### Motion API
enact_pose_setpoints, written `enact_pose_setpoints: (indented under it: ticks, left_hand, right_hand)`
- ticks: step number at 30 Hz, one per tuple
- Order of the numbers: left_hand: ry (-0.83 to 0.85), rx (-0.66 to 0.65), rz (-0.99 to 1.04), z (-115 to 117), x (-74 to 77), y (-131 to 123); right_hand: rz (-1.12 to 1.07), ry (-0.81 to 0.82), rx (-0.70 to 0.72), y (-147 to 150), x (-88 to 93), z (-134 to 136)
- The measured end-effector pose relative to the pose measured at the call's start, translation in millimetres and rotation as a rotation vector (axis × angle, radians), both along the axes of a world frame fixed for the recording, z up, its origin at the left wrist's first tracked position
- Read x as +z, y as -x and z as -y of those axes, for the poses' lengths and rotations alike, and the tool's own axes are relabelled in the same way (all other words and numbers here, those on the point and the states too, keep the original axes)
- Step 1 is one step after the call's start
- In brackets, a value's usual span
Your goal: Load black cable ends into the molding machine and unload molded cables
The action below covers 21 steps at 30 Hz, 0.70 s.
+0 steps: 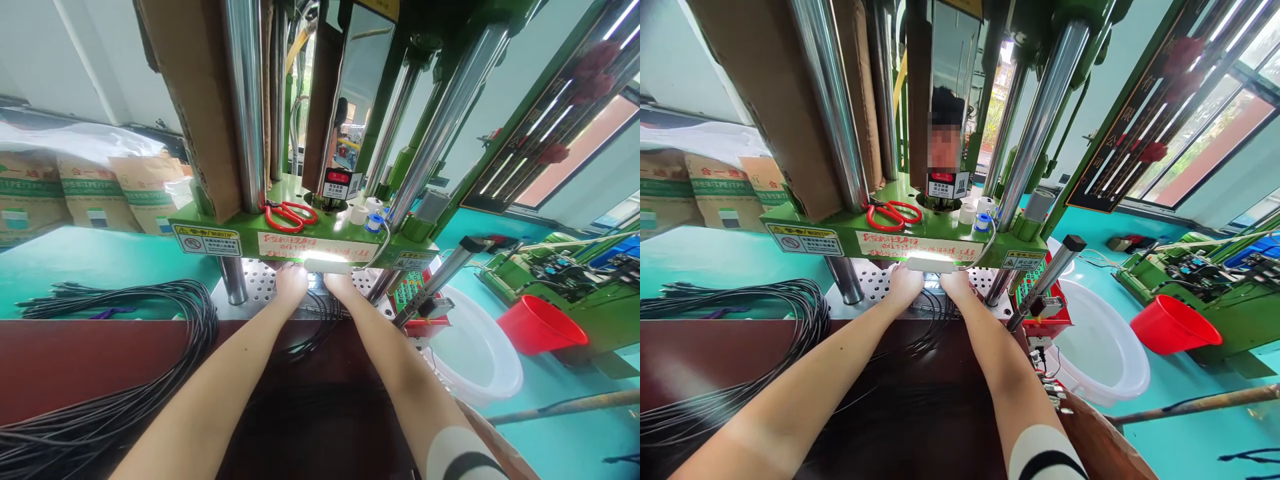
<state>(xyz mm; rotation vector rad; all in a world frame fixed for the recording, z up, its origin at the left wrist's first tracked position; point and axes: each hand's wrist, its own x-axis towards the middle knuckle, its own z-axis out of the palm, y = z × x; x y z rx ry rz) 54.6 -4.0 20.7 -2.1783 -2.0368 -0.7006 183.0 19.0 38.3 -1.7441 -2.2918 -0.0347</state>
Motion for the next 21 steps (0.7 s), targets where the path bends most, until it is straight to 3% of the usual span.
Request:
enact_pose_setpoints:
  ticks: [6, 11, 21]
  left_hand:
    - [-0.022, 0.048, 0.062, 10, 12.5, -24]
    - [0.052, 0.064, 0.104, 8, 12.1, -32]
    - [0.057, 0.021, 0.107, 14, 9.3, -20]
  right_hand:
    - [0.024, 0.032, -0.029, -13, 11.6, 33]
    - [0.033, 0.069, 0.02, -16, 16.4, 55]
    - [0.189, 0.008, 0.097, 4, 7.0, 33]
